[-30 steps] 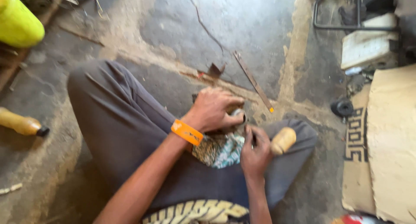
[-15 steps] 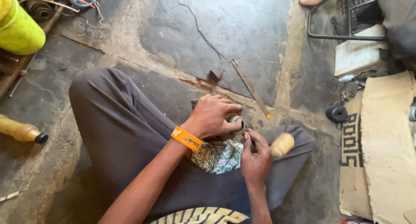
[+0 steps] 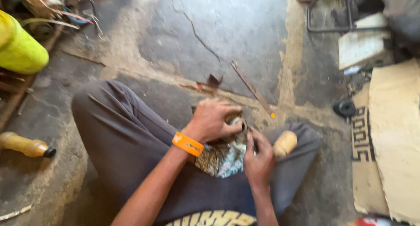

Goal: The person sits on the floor and uses a small hammer and a metal pick to chip away at the inner surface of a cylindrical metal part. The person repeatedly taps the pick against the part's interior while rotating it to access different areas.

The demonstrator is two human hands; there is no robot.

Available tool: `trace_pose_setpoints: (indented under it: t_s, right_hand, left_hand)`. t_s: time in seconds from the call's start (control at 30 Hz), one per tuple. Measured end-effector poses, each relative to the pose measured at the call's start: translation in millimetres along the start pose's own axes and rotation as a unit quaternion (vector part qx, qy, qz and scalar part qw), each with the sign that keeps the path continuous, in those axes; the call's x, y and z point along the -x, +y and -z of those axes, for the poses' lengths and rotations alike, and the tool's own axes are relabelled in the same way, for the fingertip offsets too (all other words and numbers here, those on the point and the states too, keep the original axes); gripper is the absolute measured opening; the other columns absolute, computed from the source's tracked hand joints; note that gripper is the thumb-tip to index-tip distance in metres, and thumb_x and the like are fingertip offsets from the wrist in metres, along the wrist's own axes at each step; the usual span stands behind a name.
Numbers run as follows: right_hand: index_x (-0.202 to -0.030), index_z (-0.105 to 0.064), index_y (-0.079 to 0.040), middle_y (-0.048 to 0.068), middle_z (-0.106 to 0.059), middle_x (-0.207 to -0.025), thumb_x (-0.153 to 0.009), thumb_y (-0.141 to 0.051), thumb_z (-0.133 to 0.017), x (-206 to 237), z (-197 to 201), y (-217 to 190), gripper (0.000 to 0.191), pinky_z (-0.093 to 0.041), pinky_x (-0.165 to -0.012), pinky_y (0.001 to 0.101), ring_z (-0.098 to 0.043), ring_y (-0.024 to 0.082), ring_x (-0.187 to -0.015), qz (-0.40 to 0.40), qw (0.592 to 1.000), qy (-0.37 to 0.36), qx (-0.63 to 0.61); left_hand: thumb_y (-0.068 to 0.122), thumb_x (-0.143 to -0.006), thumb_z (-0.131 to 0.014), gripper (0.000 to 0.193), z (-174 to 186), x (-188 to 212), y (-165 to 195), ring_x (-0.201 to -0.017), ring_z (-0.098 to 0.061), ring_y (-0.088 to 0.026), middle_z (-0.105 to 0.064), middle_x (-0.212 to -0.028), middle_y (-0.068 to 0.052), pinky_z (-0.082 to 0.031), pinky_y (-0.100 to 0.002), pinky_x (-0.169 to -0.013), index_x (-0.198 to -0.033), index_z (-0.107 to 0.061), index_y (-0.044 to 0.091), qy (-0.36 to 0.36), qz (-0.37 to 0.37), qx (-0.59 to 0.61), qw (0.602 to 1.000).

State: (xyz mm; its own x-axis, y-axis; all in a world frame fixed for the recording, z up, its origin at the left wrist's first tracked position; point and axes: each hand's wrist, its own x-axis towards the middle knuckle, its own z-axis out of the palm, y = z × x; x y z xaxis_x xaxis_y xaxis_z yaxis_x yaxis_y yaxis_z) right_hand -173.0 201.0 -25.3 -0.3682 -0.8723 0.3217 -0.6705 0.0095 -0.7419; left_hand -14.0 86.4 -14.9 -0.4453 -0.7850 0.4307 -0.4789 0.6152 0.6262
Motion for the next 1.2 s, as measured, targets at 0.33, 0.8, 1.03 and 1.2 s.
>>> trace_pose_setpoints:
  t_s: [0.33, 0.8, 1.03, 1.2]
  right_hand:
    - [-0.114, -0.072, 0.005, 0.017, -0.077, -0.109, -0.1, -0.006, -0.064, -2, 2, 4, 0.02, -0.058, -0.084, 0.0322, -0.073, 0.019, -0.095, 0.018, 1.0, -0.009, -0.001]
    - [-0.115, -0.071, 0.005, 0.015, -0.074, -0.099, -0.097, 0.001, -0.063, -1, 3, 2, 0.019, -0.057, -0.08, 0.0301, -0.072, 0.017, -0.09, 0.062, 0.998, 0.003, -0.012]
    - [-0.119, -0.069, 0.006, 0.015, -0.072, -0.105, -0.101, 0.004, -0.059, -1, -6, 25, 0.02, -0.057, -0.084, 0.0281, -0.071, 0.018, -0.095, 0.043, 0.99, -0.015, -0.131]
    - [-0.112, -0.068, 0.008, 0.014, -0.072, -0.105, -0.101, 0.006, -0.062, 0, -6, 28, 0.013, -0.058, -0.083, 0.0282, -0.071, 0.018, -0.094, 0.107, 0.991, 0.001, -0.08]
  left_hand:
    - [0.049, -0.079, -0.071, 0.044, 2, 0, 2, -0.09, -0.07, -0.029, -0.077, -0.094, -0.008, -0.053, -0.044, -0.079, -0.107, -0.081, 0.016, -0.005, -0.005, 0.001, 1.0]
    - [0.047, -0.079, -0.07, 0.043, 2, -2, 1, -0.091, -0.071, -0.029, -0.077, -0.094, -0.008, -0.053, -0.044, -0.082, -0.107, -0.081, 0.016, -0.007, -0.004, 0.001, 1.0]
    - [0.047, -0.079, -0.07, 0.043, 3, -3, 1, -0.092, -0.071, -0.029, -0.077, -0.095, -0.009, -0.053, -0.043, -0.083, -0.105, -0.081, 0.015, -0.01, 0.004, 0.0, 1.0]
    - [0.046, -0.08, -0.069, 0.041, 4, -6, 3, -0.088, -0.072, -0.03, -0.077, -0.093, -0.01, -0.054, -0.042, -0.082, -0.105, -0.082, 0.016, -0.02, 0.018, 0.01, 1.0]
